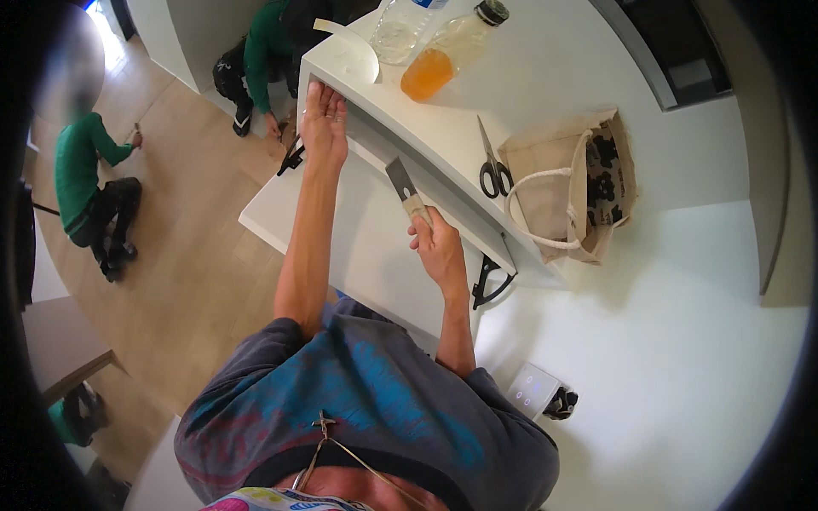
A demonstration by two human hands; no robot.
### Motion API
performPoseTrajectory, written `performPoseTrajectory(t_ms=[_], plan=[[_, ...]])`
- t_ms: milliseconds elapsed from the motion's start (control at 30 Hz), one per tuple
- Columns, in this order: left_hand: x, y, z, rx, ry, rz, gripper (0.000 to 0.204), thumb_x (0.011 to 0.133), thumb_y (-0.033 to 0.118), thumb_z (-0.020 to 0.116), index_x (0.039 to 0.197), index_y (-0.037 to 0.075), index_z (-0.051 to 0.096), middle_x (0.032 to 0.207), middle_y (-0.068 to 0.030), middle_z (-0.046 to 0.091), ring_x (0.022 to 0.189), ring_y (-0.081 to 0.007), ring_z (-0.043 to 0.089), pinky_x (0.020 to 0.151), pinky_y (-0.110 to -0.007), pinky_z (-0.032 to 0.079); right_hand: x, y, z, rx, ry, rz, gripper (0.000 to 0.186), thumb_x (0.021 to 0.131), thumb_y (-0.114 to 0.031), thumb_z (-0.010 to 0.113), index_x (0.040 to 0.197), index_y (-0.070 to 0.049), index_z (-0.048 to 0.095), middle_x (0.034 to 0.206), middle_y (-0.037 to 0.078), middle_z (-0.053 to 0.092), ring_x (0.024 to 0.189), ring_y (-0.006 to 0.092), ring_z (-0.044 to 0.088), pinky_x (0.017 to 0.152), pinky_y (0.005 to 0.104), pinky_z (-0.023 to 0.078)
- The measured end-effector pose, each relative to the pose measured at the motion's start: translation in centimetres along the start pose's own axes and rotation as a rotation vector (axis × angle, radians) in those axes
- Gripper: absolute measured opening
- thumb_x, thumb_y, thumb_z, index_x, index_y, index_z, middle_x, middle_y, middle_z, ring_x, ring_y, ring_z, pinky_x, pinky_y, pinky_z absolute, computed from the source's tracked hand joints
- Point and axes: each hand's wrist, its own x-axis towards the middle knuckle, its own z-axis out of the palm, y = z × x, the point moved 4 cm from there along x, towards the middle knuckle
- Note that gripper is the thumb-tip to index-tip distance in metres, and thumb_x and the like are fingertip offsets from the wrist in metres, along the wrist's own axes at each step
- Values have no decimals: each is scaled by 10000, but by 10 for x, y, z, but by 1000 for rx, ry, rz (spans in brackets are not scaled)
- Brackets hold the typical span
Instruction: The person attaches a black magnetic latch or hinge component to the inside of a white cabinet using a hand tool to press and secure it into place, handling the component and checking the fit.
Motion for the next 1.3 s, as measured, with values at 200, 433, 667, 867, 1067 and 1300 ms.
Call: performPoseTrajectory(t_ms=[200, 433, 667, 867, 1067, 1300], plan=[[31, -25, -2, -135, 43, 12, 206, 908, 263, 693, 1064, 138, 642, 948, 32, 622, 863, -75, 556, 720, -224, 418, -10, -2, 2, 3, 3, -33, 308, 1023, -267, 499, 1145, -7, 610, 810, 61, 645, 640, 109, 598, 597, 265, 495], [-9, -1, -7, -27, 78, 68, 145, 919, 227, 608, 974, 92, 599, 883, -5, 608, 860, -116, 559, 769, -255, 421, -25, 13, -6, 65, 47, -5, 287, 1016, -260, 504, 1105, -7, 607, 817, 60, 648, 647, 109, 605, 594, 264, 495], [-113, 34, 66, 945, -587, 706, 139, 980, 96, 539, 1063, 21, 621, 958, -83, 641, 948, -203, 603, 814, -340, 489, -31, 33, -9, 60, 89, -59, 269, 1006, -255, 492, 1068, -16, 600, 750, 96, 664, 604, 178, 647, 613, 327, 504], [-123, 22, 57, 1154, -698, 932, 226, 960, 91, 589, 1176, 32, 611, 1135, -118, 616, 1045, -229, 598, 866, -344, 499, -46, 28, -12, 90, 129, -31, 287, 1010, -269, 486, 1076, -15, 602, 759, 94, 663, 614, 173, 642, 625, 329, 507], [-14, -2, -23, 296, -227, -34, 278, 993, 284, 616, 1190, 100, 549, 1009, -5, 611, 913, -113, 571, 783, -284, 474, -69, 40, -6, 138, 140, -15, 292, 1011, -275, 485, 1068, -13, 602, 761, 91, 663, 611, 169, 638, 616, 323, 501], [41, -10, -17, 54, -208, -12, 224, 979, 241, 626, 1155, 108, 591, 979, 9, 616, 847, -99, 574, 661, -206, 460, -78, 45, -7, 116, 149, -28, 283, 1015, -262, 486, 1071, -11, 603, 785, 70, 653, 625, 133, 620, 590, 292, 499]])
